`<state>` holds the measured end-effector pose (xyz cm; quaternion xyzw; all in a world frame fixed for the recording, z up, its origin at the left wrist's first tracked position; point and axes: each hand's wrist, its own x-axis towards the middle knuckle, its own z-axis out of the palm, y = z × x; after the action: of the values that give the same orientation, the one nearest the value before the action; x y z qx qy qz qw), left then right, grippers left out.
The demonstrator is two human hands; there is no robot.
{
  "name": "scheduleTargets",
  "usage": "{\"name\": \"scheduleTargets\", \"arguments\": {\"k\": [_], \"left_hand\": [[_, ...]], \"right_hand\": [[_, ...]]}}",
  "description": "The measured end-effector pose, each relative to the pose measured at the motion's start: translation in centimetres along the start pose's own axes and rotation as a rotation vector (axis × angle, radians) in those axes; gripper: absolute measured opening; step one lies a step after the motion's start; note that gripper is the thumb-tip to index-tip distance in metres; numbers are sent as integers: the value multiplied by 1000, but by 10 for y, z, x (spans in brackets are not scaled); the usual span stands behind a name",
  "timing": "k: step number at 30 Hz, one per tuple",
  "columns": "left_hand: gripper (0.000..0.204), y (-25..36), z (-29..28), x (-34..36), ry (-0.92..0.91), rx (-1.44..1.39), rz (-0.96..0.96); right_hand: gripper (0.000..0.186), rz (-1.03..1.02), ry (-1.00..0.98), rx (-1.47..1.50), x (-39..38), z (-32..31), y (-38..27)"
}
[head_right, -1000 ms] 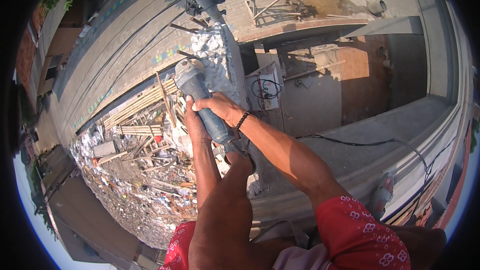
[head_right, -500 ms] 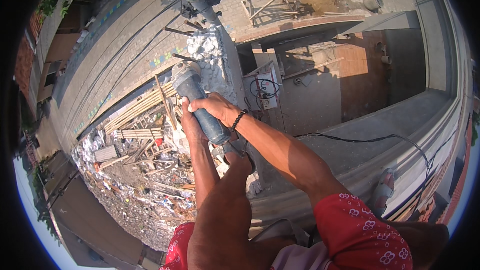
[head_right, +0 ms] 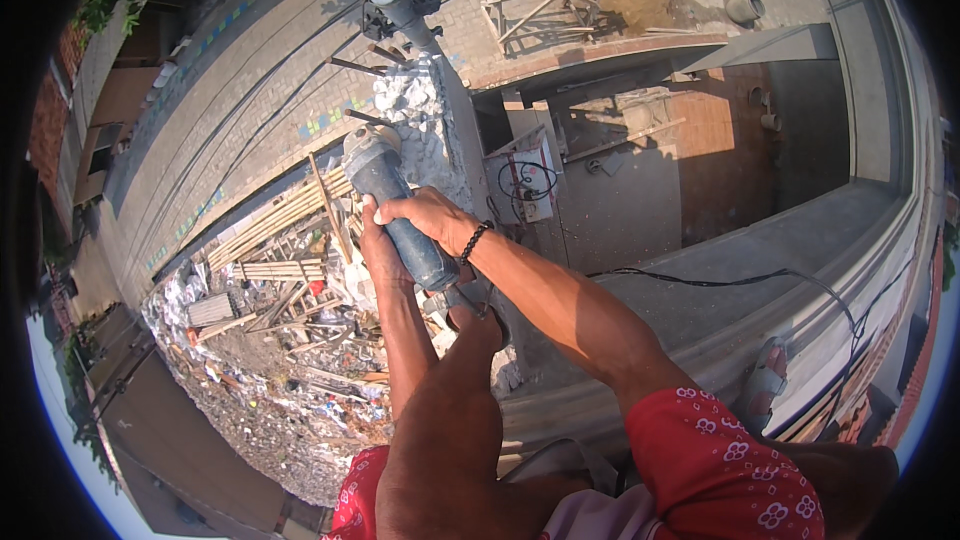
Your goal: The person uses an angle grinder to grind a concrete surface on a rooftop. They hold the tool with both hands and move it along the edge of the concrete, creating dust and debris.
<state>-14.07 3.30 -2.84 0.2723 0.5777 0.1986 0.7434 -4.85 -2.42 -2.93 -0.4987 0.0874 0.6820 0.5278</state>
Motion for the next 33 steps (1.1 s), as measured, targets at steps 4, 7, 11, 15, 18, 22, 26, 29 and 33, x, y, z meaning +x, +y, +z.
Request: {"name": "scheduleTargets", "arguments": {"k": [4, 7, 11, 15, 18, 22, 26, 29, 33], "left_hand": [[50, 5, 5, -4, 0, 29, 8], [52, 6, 0, 0, -27, 61, -5], [54, 3, -5, 4, -26, 71, 2], [52, 2, -5, 6, -9, 68, -14], [50, 2, -3, 6, 2, 30, 3], [49, 2, -1, 3, -1, 32, 19], [50, 3, -1, 4, -14, 5, 23], [50, 4, 0, 2, 4, 32, 29], [50, 2, -1, 5, -24, -13, 25]], "right_hand": [[50, -9, -7, 7, -1, 0, -2], [49, 0, -4, 6, -2, 1, -4], [48, 4, 4, 4, -4, 3, -6], [48, 0, 18, 8, -7, 5, -9], [48, 25, 9, 10, -7, 4, -10], [48, 7, 12, -3, -6, 4, -8], [48, 24, 13, 17, -4, 5, -7], [49, 21, 6, 21, -3, 4, -7], [50, -1, 24, 7, -3, 5, -6]]}}
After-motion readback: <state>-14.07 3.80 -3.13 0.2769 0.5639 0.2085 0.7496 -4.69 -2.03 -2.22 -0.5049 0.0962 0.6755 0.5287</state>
